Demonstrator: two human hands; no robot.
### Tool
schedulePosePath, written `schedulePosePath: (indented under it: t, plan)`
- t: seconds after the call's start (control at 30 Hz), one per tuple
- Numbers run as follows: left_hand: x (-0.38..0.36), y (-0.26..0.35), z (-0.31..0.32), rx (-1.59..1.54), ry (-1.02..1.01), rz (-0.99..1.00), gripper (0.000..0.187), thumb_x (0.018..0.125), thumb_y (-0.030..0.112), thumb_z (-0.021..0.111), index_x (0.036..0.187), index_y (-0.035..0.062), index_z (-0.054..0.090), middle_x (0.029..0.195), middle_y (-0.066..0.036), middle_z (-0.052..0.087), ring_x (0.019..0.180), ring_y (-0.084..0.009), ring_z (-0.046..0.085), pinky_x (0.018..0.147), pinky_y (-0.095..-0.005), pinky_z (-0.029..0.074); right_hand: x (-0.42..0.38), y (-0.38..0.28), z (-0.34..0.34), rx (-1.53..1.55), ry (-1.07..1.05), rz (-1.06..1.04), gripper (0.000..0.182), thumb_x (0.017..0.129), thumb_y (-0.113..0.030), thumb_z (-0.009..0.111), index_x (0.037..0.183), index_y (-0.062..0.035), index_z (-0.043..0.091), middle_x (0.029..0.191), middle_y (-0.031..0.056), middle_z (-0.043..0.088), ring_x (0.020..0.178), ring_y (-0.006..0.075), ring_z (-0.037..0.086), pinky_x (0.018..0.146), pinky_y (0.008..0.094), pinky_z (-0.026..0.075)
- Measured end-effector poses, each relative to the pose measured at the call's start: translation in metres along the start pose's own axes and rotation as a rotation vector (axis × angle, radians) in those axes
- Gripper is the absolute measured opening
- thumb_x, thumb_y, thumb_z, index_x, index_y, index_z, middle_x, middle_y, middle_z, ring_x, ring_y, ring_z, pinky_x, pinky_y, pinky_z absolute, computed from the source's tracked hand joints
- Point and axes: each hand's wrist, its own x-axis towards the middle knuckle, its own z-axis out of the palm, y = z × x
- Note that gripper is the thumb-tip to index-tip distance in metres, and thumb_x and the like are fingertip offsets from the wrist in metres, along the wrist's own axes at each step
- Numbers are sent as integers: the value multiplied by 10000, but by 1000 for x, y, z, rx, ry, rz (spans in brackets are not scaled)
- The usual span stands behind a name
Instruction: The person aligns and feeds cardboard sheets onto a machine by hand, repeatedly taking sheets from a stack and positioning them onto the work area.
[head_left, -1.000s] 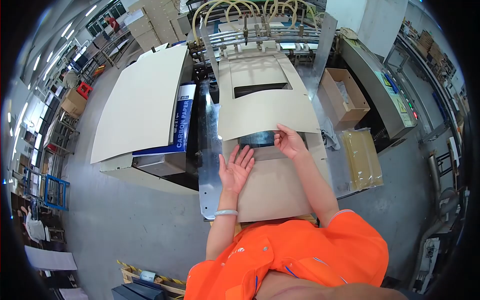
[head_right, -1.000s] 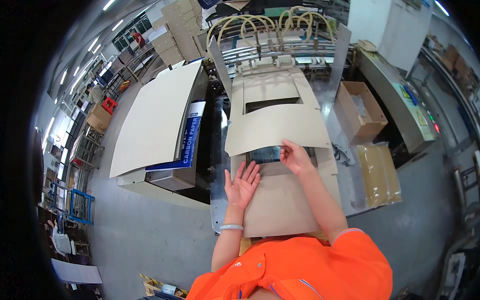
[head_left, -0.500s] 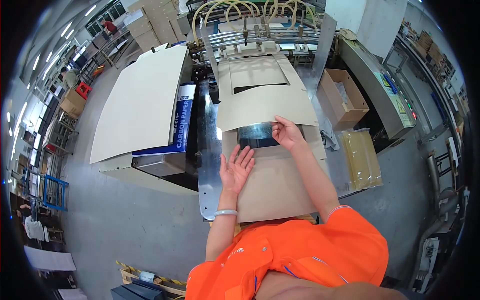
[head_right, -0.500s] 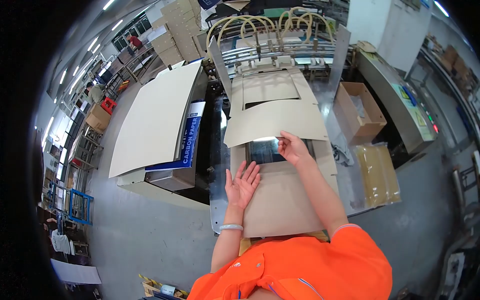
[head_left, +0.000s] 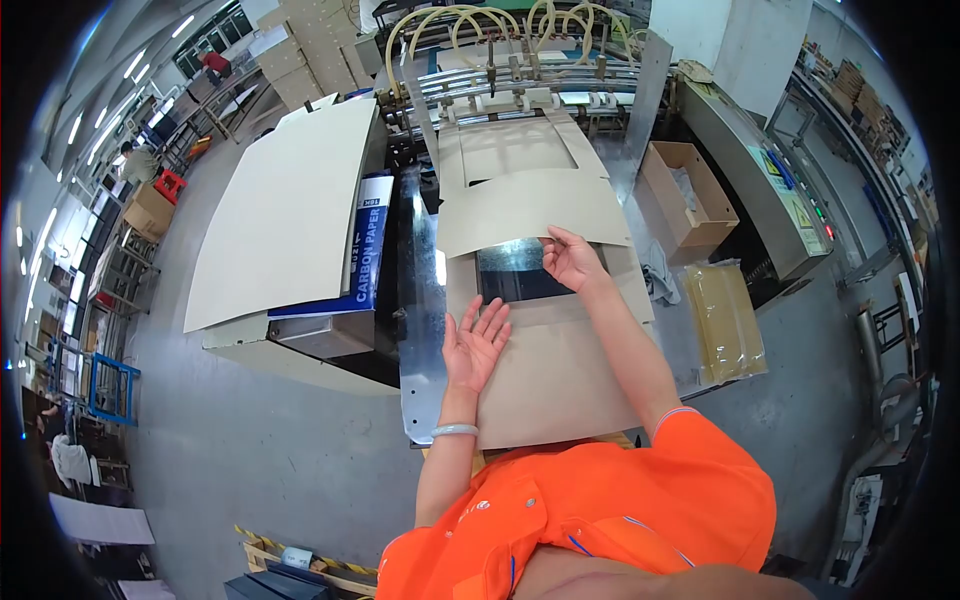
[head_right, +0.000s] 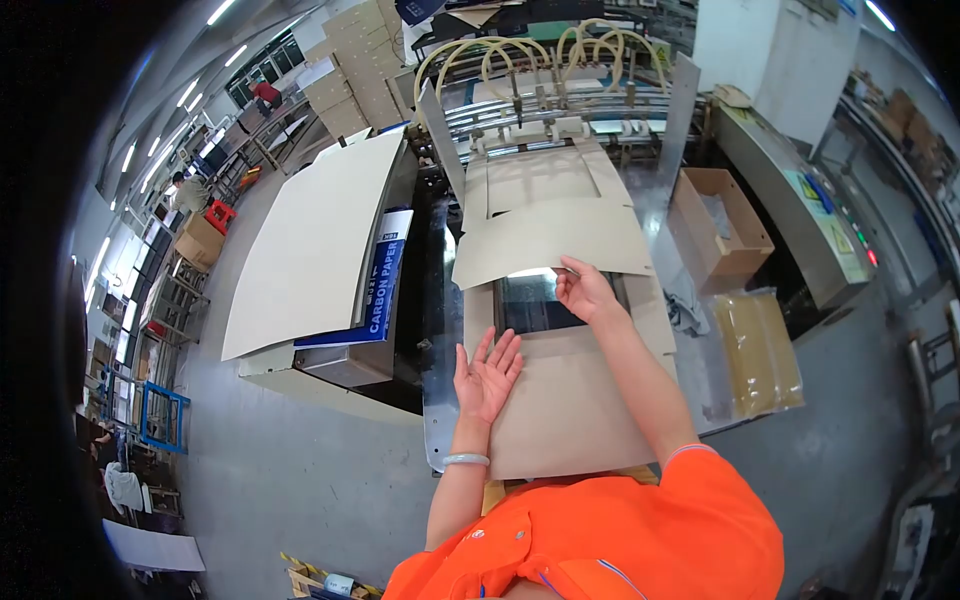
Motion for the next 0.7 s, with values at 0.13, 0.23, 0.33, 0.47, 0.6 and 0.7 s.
schedulePosePath:
  t: [0.13,0.23,0.33,0.47,0.6,0.7]
  plan:
    - [1,0,-2,-14,-3,-8,556,940,484,370,1284,52,433,1267,-219,495,1194,-326,479,962,-425,420,8,0,0,-13,4,-5,92,818,-91,615,874,-29,575,766,71,599,587,101,520,497,209,442]
    - [1,0,-2,-13,-7,-10,553,941,482,371,1285,53,433,1271,-220,493,1194,-326,479,960,-425,421,12,-1,-3,-23,6,-4,94,819,-91,614,879,-28,576,767,72,602,585,102,521,498,209,443]
    - [0,0,-2,-12,-8,-13,551,942,480,371,1285,54,433,1274,-220,490,1194,-325,479,959,-424,422,19,0,-4,-31,9,-2,97,821,-92,612,884,-28,578,767,73,604,584,102,522,499,209,444]
    - [0,-1,-1,-8,12,-3,552,938,468,389,1290,44,422,1278,-227,484,1197,-334,475,954,-430,418,29,0,-3,-46,13,2,100,822,-93,610,891,-27,579,769,74,607,582,102,523,500,209,445]
    - [0,0,-1,-13,-2,-6,550,938,465,394,1290,44,422,1279,-226,484,1194,-332,478,953,-430,418,37,0,-7,-63,13,11,103,824,-93,608,897,-26,581,770,75,610,580,103,525,501,209,447]
    - [0,0,-1,-10,-5,-6,545,939,465,391,1288,48,425,1278,-224,485,1193,-330,479,954,-429,420,43,0,-8,-77,14,16,106,825,-94,607,902,-25,582,771,76,612,578,103,526,501,209,448]
